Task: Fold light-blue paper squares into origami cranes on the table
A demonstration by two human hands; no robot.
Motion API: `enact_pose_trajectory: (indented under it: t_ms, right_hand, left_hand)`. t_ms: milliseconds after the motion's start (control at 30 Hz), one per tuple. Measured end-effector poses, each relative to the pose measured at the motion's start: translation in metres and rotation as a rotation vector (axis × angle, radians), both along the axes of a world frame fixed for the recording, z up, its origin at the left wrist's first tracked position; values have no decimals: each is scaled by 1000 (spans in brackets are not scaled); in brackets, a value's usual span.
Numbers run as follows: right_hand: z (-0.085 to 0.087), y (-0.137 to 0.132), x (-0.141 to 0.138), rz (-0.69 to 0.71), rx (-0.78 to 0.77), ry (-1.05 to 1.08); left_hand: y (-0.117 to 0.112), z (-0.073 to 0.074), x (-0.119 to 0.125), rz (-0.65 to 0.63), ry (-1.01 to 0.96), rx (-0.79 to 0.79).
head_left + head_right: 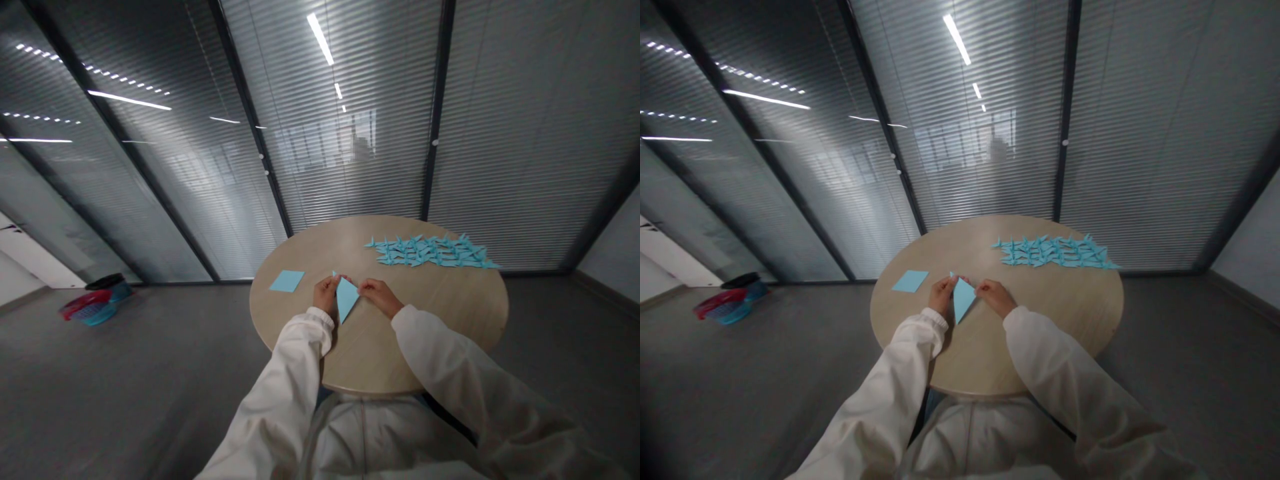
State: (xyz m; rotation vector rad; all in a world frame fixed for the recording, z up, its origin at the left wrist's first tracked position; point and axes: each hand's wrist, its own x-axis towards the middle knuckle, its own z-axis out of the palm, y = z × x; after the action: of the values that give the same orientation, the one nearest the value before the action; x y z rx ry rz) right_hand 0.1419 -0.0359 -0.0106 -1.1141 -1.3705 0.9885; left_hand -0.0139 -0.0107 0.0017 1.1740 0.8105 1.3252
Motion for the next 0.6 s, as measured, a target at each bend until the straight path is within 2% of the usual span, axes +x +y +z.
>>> enact_pose_trajectory:
  t_ms: [400, 600]
  right_hand:
    - [-7, 2, -2, 49, 60, -94]
    - [-10, 4, -1, 46, 74, -139]
  left_hand:
    - [8, -5, -4, 74, -114, 9]
    - [9, -5, -5, 66, -127, -68]
